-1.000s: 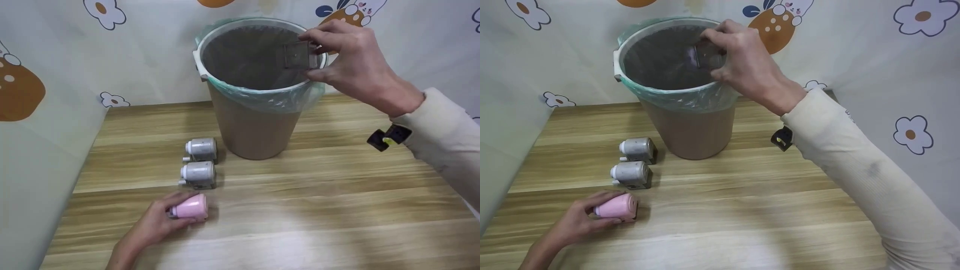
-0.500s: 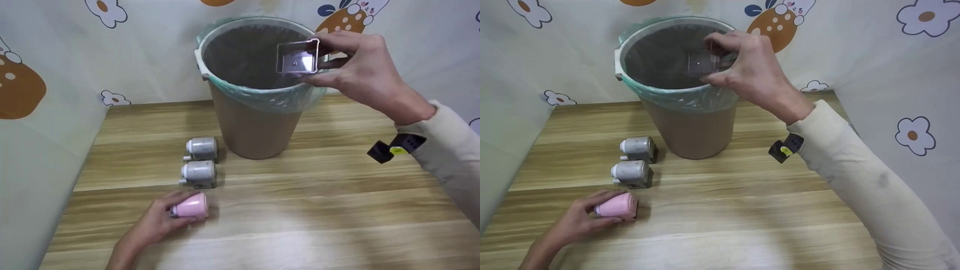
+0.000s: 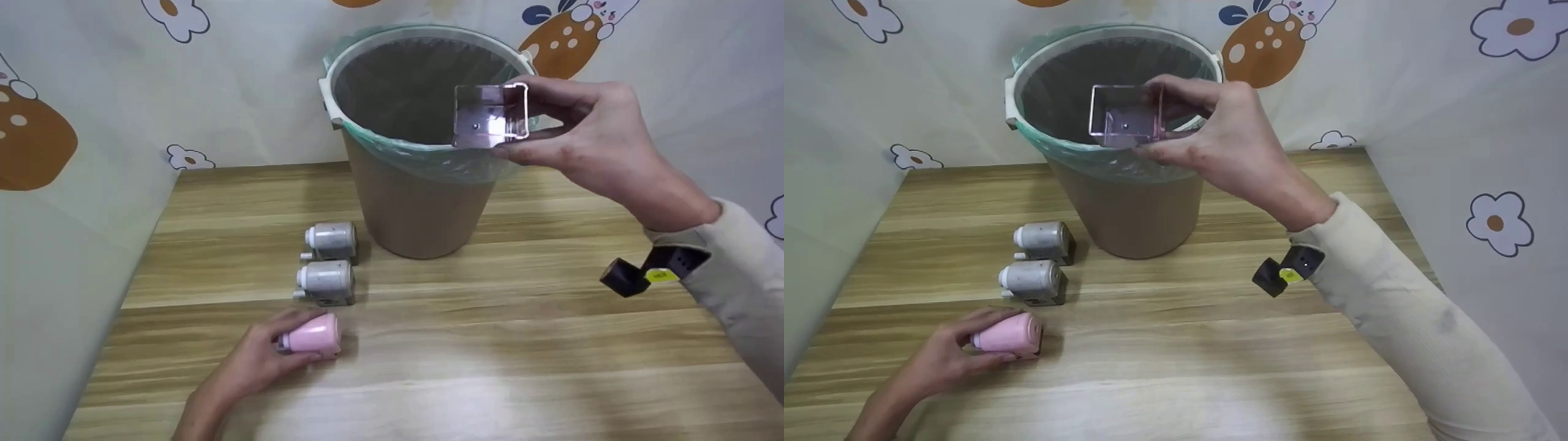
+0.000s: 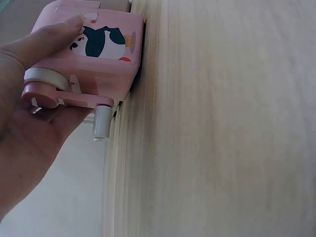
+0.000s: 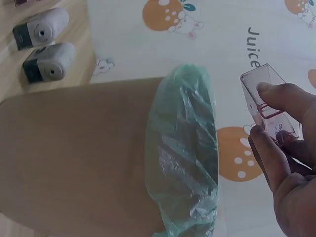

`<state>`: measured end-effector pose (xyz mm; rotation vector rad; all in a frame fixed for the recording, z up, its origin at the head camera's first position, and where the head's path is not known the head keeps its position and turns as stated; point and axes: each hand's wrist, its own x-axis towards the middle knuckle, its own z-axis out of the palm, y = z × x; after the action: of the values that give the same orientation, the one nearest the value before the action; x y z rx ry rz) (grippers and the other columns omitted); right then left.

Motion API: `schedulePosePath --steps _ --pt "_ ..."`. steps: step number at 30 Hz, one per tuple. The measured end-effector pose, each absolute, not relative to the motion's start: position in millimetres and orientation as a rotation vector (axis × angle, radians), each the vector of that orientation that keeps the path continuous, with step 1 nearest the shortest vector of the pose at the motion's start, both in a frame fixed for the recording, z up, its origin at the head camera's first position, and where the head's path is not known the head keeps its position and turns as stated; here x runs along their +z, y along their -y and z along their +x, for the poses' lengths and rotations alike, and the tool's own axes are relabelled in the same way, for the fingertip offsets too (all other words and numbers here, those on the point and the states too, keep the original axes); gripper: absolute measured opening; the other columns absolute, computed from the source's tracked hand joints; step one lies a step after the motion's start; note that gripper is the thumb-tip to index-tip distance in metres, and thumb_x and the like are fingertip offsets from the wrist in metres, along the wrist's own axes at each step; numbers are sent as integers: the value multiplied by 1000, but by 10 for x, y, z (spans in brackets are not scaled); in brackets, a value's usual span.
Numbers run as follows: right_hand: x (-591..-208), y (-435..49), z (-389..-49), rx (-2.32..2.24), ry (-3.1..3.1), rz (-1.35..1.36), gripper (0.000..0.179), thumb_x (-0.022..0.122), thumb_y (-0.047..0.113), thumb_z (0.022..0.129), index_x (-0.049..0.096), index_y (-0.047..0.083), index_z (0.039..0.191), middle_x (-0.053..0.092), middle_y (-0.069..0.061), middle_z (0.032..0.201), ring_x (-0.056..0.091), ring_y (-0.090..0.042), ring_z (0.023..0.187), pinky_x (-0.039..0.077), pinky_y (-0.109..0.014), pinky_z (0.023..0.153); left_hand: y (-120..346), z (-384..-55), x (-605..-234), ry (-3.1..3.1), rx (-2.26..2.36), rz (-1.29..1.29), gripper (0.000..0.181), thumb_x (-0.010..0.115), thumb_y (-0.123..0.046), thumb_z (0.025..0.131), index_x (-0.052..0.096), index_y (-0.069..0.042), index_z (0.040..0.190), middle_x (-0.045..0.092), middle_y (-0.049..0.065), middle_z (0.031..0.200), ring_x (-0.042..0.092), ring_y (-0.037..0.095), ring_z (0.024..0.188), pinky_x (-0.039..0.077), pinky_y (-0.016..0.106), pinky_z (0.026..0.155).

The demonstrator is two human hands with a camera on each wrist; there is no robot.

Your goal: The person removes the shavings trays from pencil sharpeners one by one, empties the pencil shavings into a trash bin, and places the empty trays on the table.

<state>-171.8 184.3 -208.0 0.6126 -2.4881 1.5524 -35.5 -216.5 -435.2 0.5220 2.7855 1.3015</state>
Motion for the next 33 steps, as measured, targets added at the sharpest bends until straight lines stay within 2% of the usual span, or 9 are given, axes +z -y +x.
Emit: schedulePosePath --steps 7,16,24,33 --pt "-2145 -1814 -1615 1742 2458 611 52 88 2 73 70 5 122 73 -8 120 72 -17 106 61 -22 80 2172 -361 -4366 -2810 1293 567 60 88 -16 74 68 -13 129 70 10 125 66 21 107 58 29 89" --pt "-2208 -1797 -1478 1741 2555 571 56 87 6 76 67 10 128 71 -3 126 70 -14 111 61 -23 82 2160 -352 -4357 -2801 1301 549 60 88 -15 73 68 -13 129 70 10 125 66 21 106 58 28 86" --pt "-2339 -1759 -1392 1809 2493 644 55 86 -3 73 69 7 125 73 -1 122 72 -14 106 60 -21 83 2160 -364 -4375 -2798 1343 592 59 88 -16 74 68 -14 129 71 6 123 65 11 106 57 25 86" --pt "-2416 -1717 -1323 1863 2467 704 54 83 -8 74 68 3 125 72 -6 122 70 -16 110 59 -23 89 2162 -365 -4375 -2812 1323 579 59 88 -16 73 68 -15 129 71 6 123 65 14 107 57 26 87"
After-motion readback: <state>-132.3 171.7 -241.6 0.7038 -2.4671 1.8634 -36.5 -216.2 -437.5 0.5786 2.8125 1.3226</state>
